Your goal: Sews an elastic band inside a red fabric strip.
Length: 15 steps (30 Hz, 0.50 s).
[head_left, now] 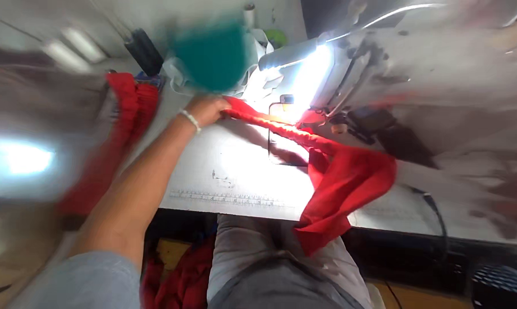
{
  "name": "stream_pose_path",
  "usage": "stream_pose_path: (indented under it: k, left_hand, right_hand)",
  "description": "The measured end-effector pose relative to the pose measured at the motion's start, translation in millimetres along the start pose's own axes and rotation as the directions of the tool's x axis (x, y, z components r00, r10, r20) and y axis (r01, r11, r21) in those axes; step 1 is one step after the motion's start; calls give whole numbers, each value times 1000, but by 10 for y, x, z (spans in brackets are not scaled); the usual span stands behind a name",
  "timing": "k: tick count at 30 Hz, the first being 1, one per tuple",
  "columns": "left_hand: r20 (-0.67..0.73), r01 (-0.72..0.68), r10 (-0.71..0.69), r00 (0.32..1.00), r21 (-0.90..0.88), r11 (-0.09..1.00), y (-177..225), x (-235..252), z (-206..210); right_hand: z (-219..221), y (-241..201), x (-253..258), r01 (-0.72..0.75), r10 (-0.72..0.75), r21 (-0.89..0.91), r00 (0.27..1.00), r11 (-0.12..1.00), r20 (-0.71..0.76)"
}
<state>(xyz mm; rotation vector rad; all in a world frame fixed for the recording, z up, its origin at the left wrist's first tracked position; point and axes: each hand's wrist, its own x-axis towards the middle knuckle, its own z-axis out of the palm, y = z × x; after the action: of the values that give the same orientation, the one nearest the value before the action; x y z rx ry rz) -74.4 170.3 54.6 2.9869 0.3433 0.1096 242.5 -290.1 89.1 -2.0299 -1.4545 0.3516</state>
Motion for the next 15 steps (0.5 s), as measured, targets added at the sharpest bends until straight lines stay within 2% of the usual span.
stream_pose_path:
  k: [3,4,6,8,10,11,13,15]
  left_hand:
    - [63,-144,143,988,0,990,550,343,11]
    - [103,-160,158,982,16,987,746,360,-11]
    - [203,-90,77,976,57,994,1074,291,-90]
    - [126,-100,90,988,69,993,1295,164,-51]
    - [24,-221,221,975,2,975,1482,100,88]
    - [22,-294,297,955,-87,952,1555,91,161]
    - [41,-404,427,903,-257,878,1588,81,307]
    - [-75,-469,468,881,-280,838,1472,3,437]
  right_hand:
    - [632,55,127,295,-300,-63,951,953,-73]
    - [801,1,198,354,-359,-78,930,932,-82]
    - [1017,-185,335,409,-415,-79,905,909,-90]
    - [1123,-366,456,418,-421,-53,904,907,-68]
    - [1176,-475,560,424,-425,-33,904,905,-46]
    - [1179,-512,598,428,-428,-18,902,904,-46]
    - [1123,-562,632,446,-445,-7,893,895,-68]
    - [1003,-535,607,472,-471,-22,876,881,-103]
